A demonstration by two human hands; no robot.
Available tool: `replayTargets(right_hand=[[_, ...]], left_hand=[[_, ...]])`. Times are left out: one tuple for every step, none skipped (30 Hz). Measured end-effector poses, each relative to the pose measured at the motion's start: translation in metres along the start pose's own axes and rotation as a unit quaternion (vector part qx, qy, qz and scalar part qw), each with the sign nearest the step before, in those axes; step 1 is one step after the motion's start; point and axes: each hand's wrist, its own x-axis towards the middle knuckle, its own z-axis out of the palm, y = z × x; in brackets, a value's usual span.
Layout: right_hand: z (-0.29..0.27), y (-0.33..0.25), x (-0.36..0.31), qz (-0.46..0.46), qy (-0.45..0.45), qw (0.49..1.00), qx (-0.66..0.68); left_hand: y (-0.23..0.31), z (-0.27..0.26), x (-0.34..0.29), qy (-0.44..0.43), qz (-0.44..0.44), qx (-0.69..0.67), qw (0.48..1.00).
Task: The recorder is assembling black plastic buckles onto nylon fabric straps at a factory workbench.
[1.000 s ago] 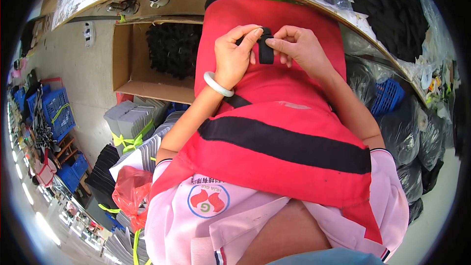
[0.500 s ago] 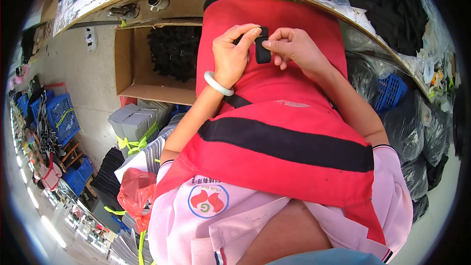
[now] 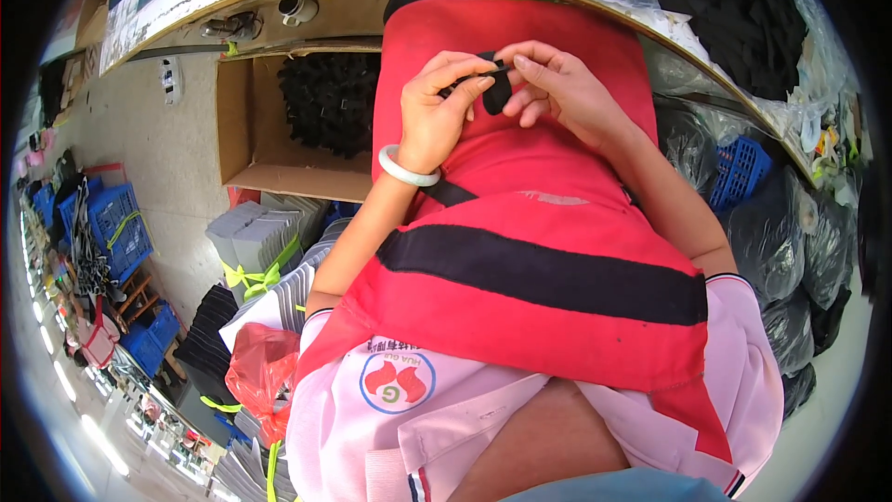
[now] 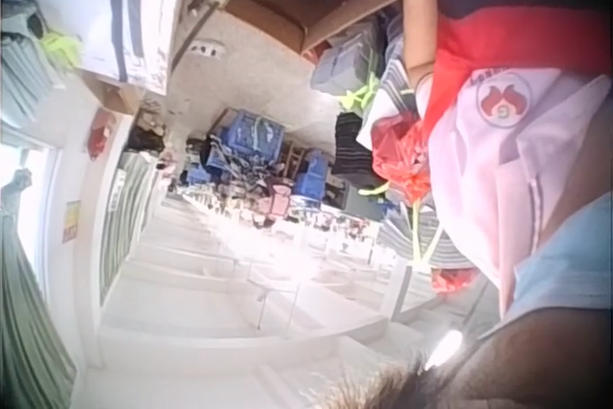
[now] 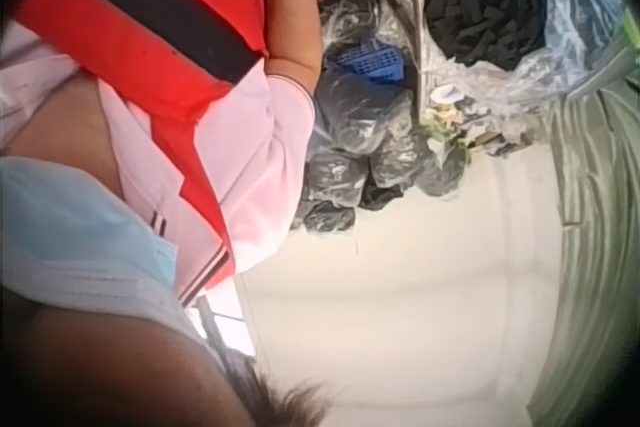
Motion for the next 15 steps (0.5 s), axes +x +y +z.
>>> replayTargets(right_hand=[[-0.006, -0.002, 0.001, 0.033, -0.033, 0.999, -0.021], [-0.011, -0.005, 0.003, 0.066, -0.067, 0.995, -0.042], [-0.013, -0.01, 0.003, 0.08, -0.084, 0.991, -0.07], [-0.016, -0.009, 0.004, 0.079, -0.082, 0.991, -0.068], [-0.018, -0.008, 0.005, 0.079, -0.094, 0.988, -0.093], [-0.02, -0.007, 0.005, 0.079, -0.106, 0.984, -0.118], [-0.018, -0.007, 0.005, 0.079, -0.105, 0.984, -0.116], [-0.013, -0.006, 0.004, 0.031, -0.084, 0.983, -0.16], [-0.009, -0.005, 0.003, -0.017, -0.063, 0.977, -0.202], [-0.007, -0.004, 0.003, -0.018, -0.063, 0.977, -0.201], [-0.005, -0.001, 0.003, -0.065, -0.037, 0.976, -0.207], [-0.005, 0.0, 0.003, -0.112, -0.012, 0.971, -0.212], [-0.004, -0.002, 0.002, -0.112, -0.012, 0.971, -0.211], [-0.004, -0.005, 0.001, -0.102, -0.025, 0.972, -0.209], [-0.003, -0.006, 0.0, -0.092, -0.038, 0.973, -0.206]], left_hand=[[0.002, 0.0, -0.001, -0.004, 0.017, 0.017, 1.0], [0.003, 0.0, -0.003, -0.007, 0.017, 0.017, 1.0], [0.004, 0.0, -0.004, -0.009, 0.03, 0.023, 0.999], [0.005, 0.0, -0.006, -0.01, 0.042, 0.03, 0.999], [0.007, -0.001, -0.009, -0.014, 0.042, 0.03, 0.999], [0.008, -0.002, -0.012, -0.027, 0.039, 0.042, 0.998], [0.009, -0.003, -0.014, -0.039, 0.037, 0.053, 0.997], [0.011, -0.004, -0.016, -0.04, 0.036, 0.054, 0.997], [0.014, -0.004, -0.017, -0.04, 0.044, 0.053, 0.997], [0.017, -0.005, -0.017, -0.04, 0.053, 0.052, 0.996], [0.018, -0.005, -0.017, -0.041, 0.053, 0.052, 0.996], [0.018, -0.006, -0.018, -0.052, 0.05, 0.049, 0.996], [0.019, -0.007, -0.018, -0.062, 0.047, 0.047, 0.996], [0.019, -0.008, -0.018, -0.062, 0.047, 0.047, 0.996], [0.02, -0.008, -0.019, -0.067, 0.042, 0.044, 0.996]])
